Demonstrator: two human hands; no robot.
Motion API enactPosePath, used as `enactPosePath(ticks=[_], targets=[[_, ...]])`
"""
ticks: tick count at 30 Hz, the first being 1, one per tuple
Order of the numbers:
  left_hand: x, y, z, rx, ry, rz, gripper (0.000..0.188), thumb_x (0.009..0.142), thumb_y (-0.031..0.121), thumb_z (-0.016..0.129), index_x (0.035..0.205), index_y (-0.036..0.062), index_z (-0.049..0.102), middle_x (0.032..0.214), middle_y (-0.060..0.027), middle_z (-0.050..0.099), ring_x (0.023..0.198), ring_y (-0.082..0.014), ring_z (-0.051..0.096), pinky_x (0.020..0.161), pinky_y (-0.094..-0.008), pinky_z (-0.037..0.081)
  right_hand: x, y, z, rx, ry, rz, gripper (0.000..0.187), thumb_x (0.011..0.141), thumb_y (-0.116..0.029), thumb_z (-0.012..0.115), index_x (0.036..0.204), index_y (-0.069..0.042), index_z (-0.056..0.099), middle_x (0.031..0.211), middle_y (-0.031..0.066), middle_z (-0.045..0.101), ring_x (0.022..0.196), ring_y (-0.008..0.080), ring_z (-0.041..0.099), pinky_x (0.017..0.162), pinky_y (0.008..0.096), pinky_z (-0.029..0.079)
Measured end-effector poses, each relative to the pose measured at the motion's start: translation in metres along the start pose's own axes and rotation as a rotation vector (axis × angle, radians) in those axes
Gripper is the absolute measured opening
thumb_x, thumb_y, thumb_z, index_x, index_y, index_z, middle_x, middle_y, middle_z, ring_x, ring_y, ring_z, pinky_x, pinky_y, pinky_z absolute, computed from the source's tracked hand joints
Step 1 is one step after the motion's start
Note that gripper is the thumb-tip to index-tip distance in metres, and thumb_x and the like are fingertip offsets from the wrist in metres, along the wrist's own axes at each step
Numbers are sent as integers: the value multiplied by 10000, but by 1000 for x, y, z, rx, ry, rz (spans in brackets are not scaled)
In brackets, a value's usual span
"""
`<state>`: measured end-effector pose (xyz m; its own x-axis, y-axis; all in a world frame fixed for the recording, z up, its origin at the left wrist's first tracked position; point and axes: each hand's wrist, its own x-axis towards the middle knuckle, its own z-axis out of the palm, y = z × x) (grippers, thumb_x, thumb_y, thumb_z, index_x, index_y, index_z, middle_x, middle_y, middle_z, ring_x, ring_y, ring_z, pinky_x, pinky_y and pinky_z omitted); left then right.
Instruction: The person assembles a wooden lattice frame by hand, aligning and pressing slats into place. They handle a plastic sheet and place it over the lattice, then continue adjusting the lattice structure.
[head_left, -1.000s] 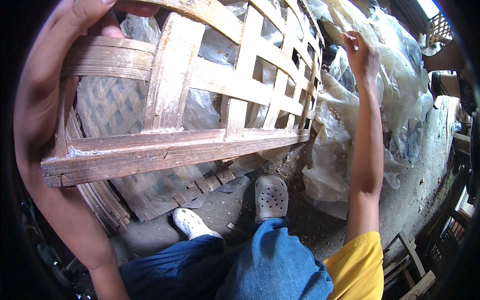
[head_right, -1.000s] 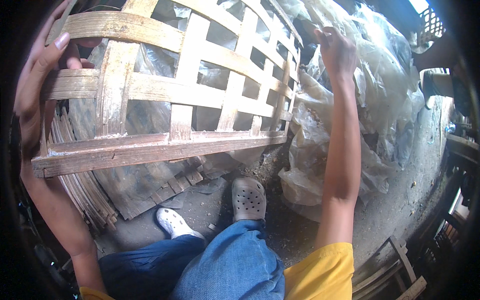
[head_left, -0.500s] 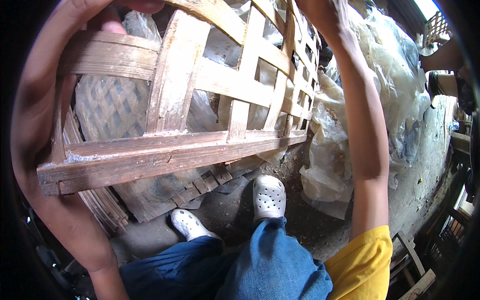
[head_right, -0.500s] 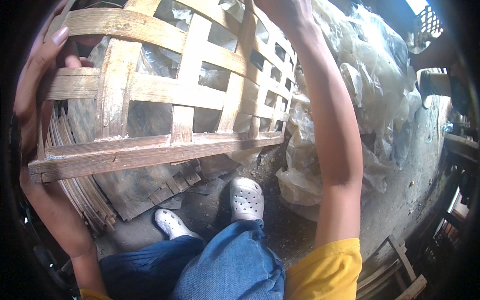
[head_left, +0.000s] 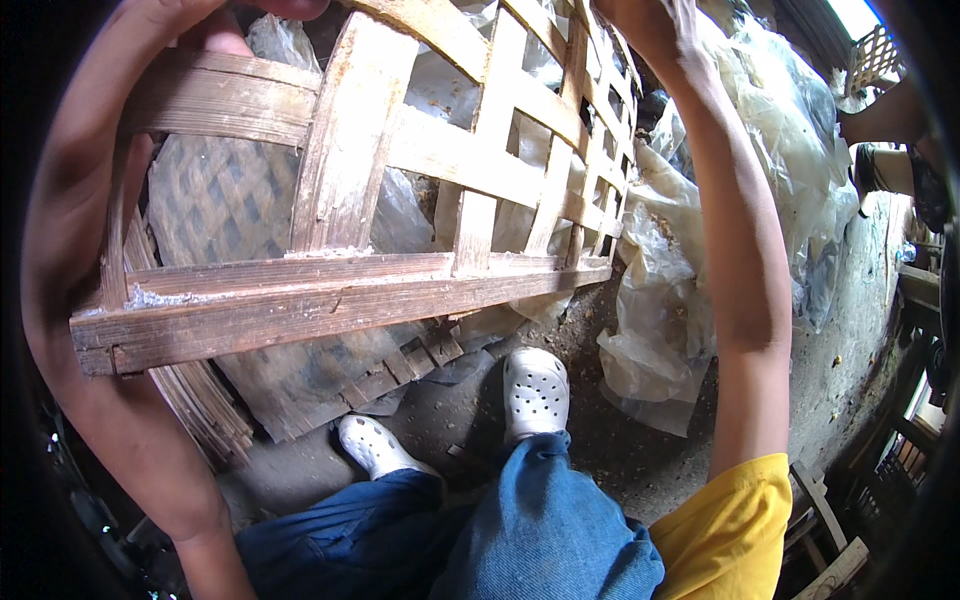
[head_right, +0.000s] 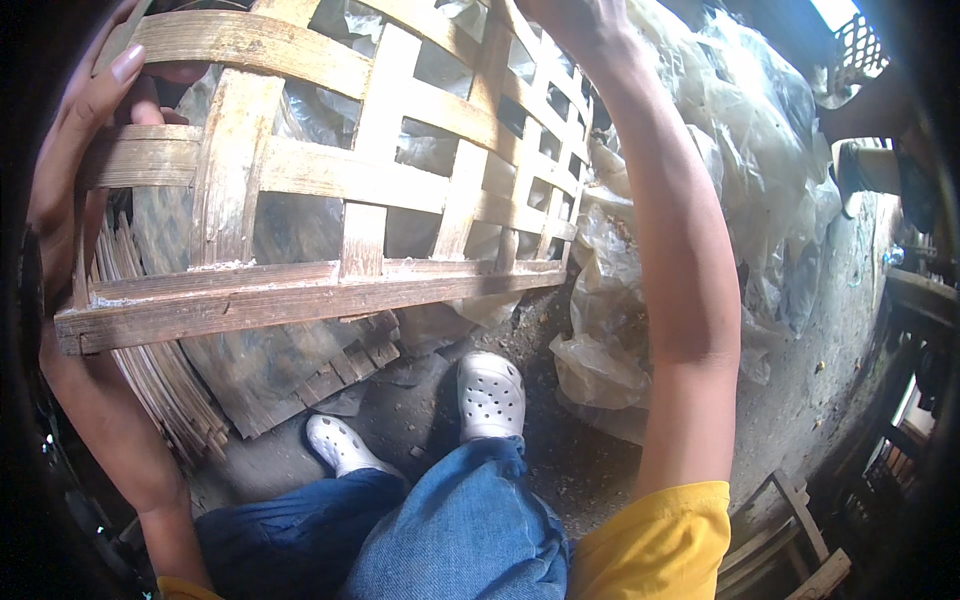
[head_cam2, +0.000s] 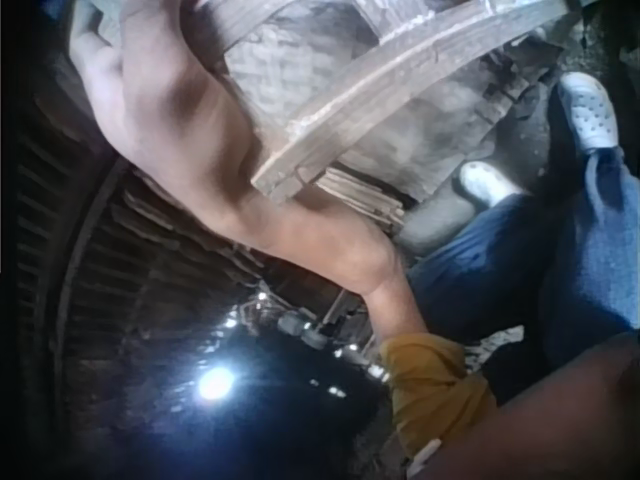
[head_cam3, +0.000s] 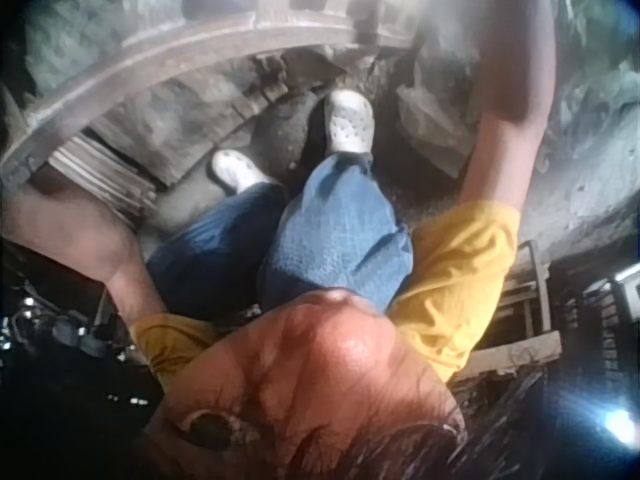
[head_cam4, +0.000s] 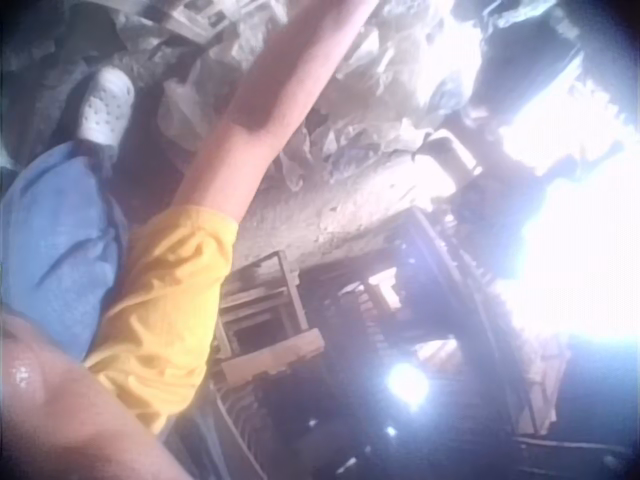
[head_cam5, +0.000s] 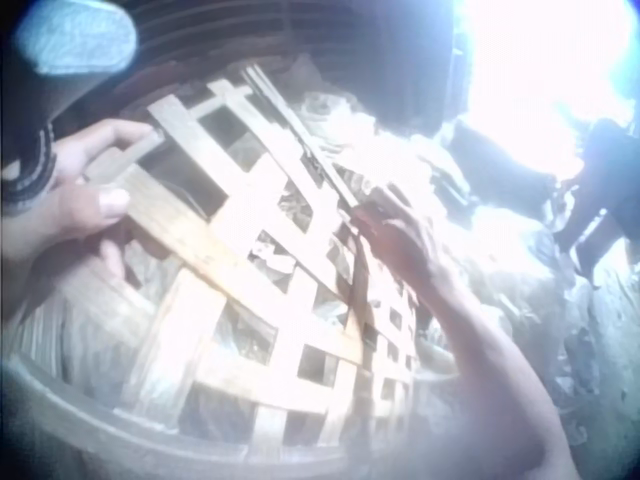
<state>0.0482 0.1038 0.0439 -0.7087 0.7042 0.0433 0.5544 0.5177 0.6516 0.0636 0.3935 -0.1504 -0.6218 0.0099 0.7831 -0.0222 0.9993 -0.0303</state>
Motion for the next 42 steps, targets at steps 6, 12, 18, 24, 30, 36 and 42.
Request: enactPosePath(ticks=[6, 12, 18, 24, 30, 36, 42], targets=[[5, -38, -9, -78, -50, -1, 628, 996, 395, 544, 1463, -7, 422, 1269, -194, 613, 1067, -197, 667, 915, -308, 565, -7, 17, 3, 54, -72, -1, 102, 872, -108, 725, 963, -104, 772, 989, 62, 669, 1025, 273, 624, 875, 411, 537], [3, -65, -39, -106, -78, -41, 540, 1041, 359, 501, 1451, 11, 455, 1304, -177, 600, 1101, -184, 656, 935, -302, 555, -4, -6, -10, 301, -11, 359, 61, 897, -36, 678, 932, -72, 713, 941, 103, 671, 893, 252, 641, 776, 395, 541], [8, -81, -51, -120, -146, 4, 461, 1086, 324, 458, 1438, 29, 489, 1339, -160, 586, 1136, -171, 645, 956, -296, 545, -100, 53, -18, 773, 63, 951, 240, 931, -245, 774, 1048, -39, 728, 961, 97, 771, 827, 196, 738, 735, 302, 576], [10, -72, -49, -90, -206, -58, 721, 988, 465, 550, 1529, 21, 372, 1384, -195, 556, 1154, -217, 625, 1005, -341, 520, -149, 72, -30, 473, -64, 1152, 246, 910, -270, 770, 1064, -77, 773, 879, 52, 782, 751, 143, 726, 682, 258, 543], [10, -62, -19, 10, -45, 274, 869, 850, 342, 717, 1496, -54, 291, 1130, -204, 700, 750, -165, 719, 716, -279, 597, -135, 67, -32, 172, -83, 878, 267, 903, -353, 730, 1057, -143, 789, 919, 52, 782, 817, 155, 709, 754, 294, 545], [16, -66, -38, -194, -72, 86, 922, 849, 393, 730, 1520, -24, 255, 1164, -221, 684, 776, -197, 727, 737, -301, 598, -83, 23, -1, 707, -124, 990, 413, 948, -443, 724, 1198, -116, 761, 955, -21, 715, 756, 51, 551, 684, 266, 494], [22, -72, -50, -255, -114, -65, 966, 842, 435, 749, 1531, -7, 236, 1214, -248, 655, 802, -248, 734, 765, -341, 606, -84, 4, 22, 936, -201, 1416, 375, 945, -437, 703, 1100, -97, 734, 920, 10, 665, 727, 110, 531, 626, 283, 435]])
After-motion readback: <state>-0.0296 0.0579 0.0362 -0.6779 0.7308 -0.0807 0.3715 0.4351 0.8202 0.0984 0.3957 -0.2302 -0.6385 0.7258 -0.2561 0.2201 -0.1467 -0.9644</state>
